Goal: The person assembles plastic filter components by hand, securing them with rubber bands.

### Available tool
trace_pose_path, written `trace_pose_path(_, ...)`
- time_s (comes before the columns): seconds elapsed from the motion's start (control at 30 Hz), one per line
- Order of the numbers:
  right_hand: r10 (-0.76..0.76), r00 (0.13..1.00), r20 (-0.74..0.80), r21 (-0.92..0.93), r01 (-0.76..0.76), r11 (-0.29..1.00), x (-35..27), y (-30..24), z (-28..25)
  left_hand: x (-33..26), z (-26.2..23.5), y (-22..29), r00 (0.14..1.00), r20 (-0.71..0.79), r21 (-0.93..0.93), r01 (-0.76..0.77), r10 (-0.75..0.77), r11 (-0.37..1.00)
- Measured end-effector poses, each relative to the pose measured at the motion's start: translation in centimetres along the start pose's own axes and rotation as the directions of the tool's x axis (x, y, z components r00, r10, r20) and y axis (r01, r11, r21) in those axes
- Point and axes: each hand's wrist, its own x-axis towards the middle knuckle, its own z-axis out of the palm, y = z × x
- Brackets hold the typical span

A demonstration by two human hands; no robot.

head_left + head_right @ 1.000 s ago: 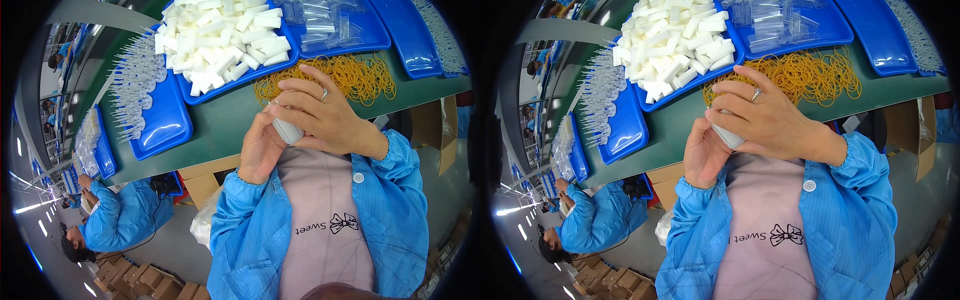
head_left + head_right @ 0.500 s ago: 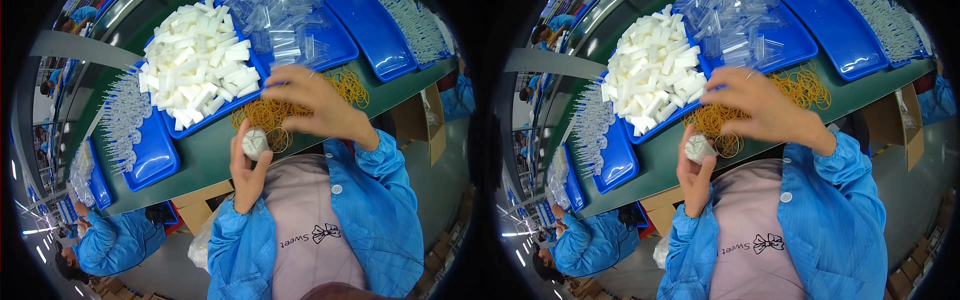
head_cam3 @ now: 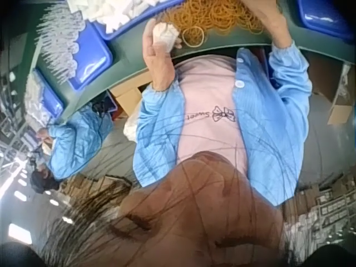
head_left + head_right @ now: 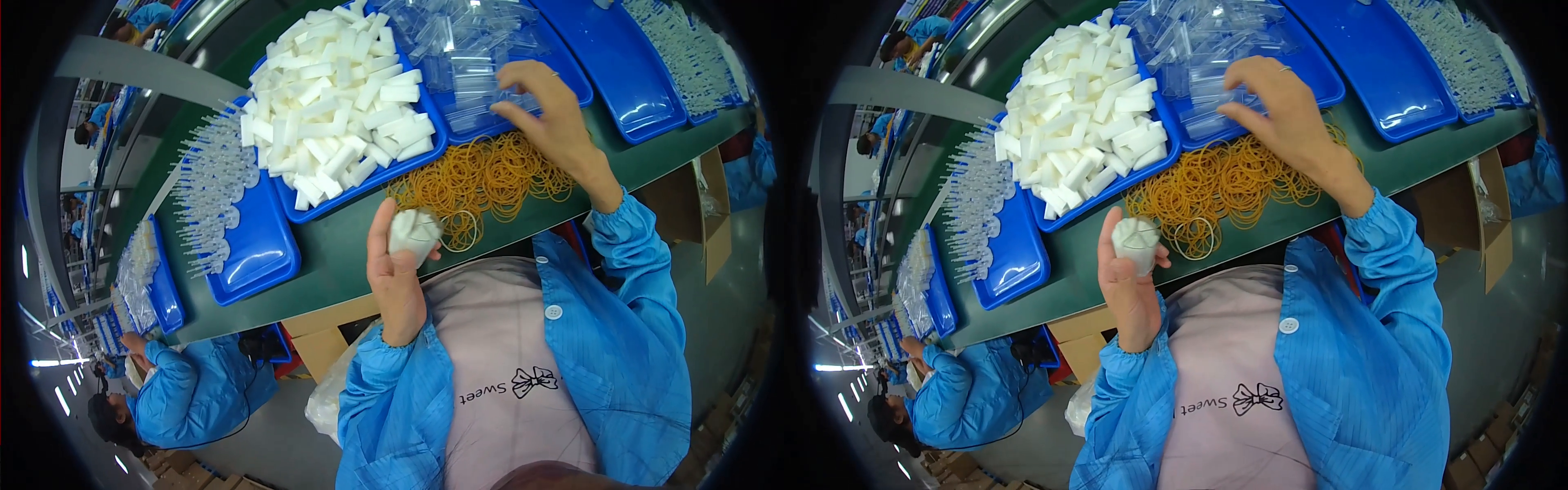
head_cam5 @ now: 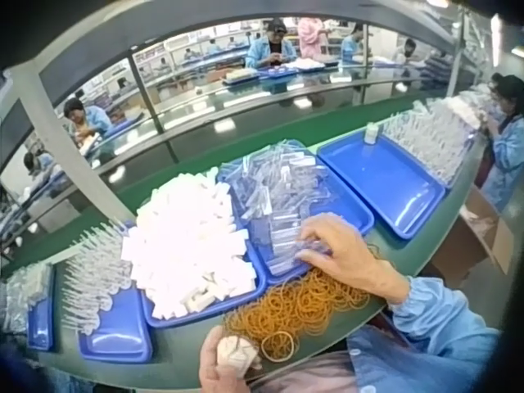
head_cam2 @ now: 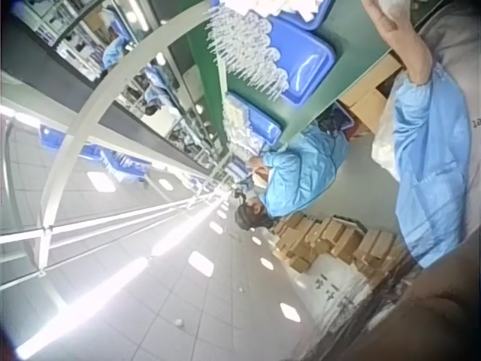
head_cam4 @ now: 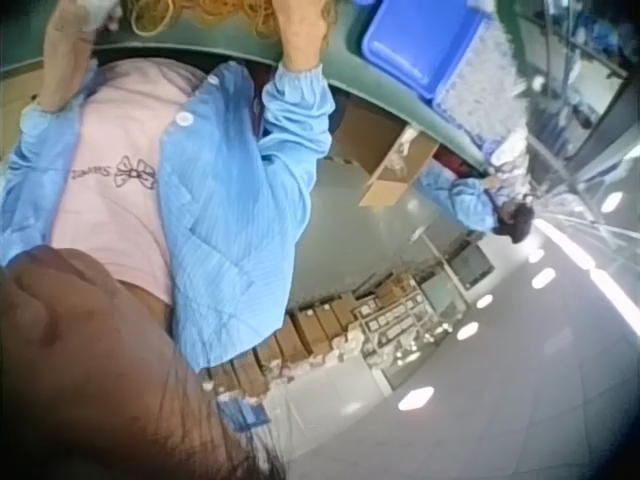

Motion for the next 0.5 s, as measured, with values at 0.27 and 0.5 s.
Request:
trace_pose_path(0.27,0.275,0.950,0.148,0.831,-0.270,0.486,-0.7,-5.5,-2.3,-0.1,-1.3,-1.3,0.998,-0.023,0.096,-0.058,0.061,0.994)
trace_pose_path(0.5,0.088,0.987,0.131,0.734,-0.156,0.661,-0.8,-9.2,-1.7,-0.4,-0.6,0.0,0.980,0.134,0.079,-0.159,0.148,0.984)
